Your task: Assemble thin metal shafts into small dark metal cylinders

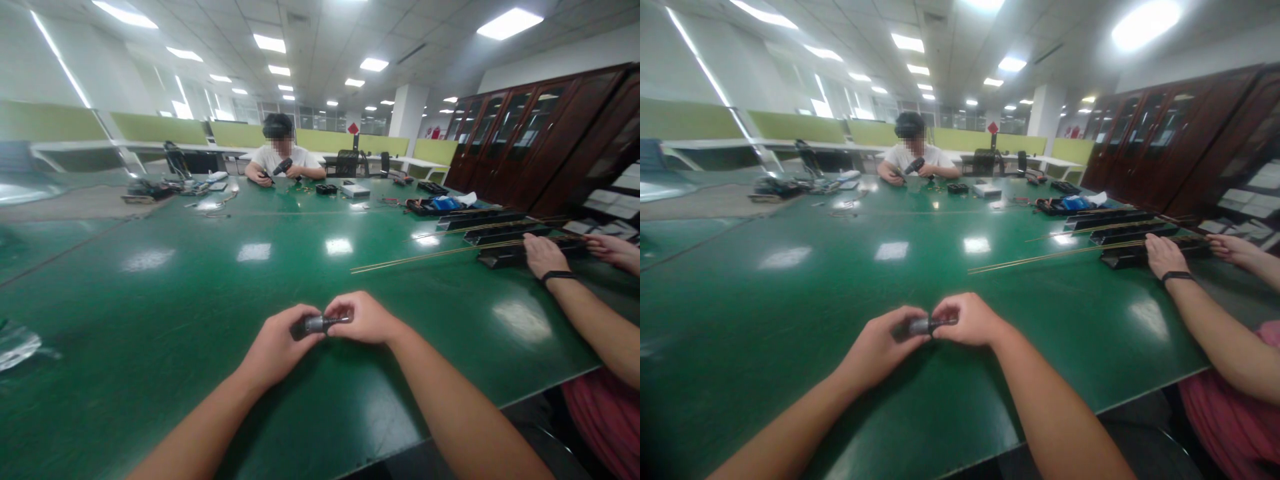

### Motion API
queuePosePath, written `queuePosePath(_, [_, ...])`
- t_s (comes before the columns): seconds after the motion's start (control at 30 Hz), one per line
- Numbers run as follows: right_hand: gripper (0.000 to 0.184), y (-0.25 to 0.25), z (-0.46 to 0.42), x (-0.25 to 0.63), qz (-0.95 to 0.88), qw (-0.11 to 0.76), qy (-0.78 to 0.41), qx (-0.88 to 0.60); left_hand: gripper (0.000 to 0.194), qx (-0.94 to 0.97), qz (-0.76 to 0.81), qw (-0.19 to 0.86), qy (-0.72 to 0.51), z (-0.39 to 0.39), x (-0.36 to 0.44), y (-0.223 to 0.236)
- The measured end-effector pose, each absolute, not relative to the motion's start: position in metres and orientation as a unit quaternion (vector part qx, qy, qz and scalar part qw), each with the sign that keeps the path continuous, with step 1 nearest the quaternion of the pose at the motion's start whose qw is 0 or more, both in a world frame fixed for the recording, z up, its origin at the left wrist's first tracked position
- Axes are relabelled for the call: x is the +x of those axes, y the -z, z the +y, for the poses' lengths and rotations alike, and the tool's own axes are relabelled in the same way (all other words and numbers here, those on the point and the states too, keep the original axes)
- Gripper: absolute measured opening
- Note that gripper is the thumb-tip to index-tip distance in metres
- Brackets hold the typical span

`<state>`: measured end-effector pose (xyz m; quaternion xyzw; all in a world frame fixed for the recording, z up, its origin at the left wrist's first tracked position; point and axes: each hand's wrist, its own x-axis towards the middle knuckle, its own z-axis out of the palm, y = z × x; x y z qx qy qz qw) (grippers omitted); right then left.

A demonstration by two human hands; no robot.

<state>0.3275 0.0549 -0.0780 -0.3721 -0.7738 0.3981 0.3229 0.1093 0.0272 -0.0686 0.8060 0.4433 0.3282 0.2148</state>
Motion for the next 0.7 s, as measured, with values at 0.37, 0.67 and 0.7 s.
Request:
queuePosePath(0.37, [0.021,0.0784,0.0548,0.3278,-0.784,0.305,-0.400,-0.363,0.019,0.810,0.431,0.207,-0.339,0.0264,0.1091,0.0700])
queuePosePath(0.67, [0.019,0.0781,0.0557,0.3289,-0.787,0.293,-0.389,-0.379,0.019,0.805,0.443,0.204,-0.338,0.0282,0.1083,0.0710])
queuePosePath(0.7, [0.019,0.0785,0.0560,0.3292,-0.786,0.294,-0.389,-0.380,0.019,0.804,0.443,0.205,-0.339,0.0280,0.1085,0.0705])
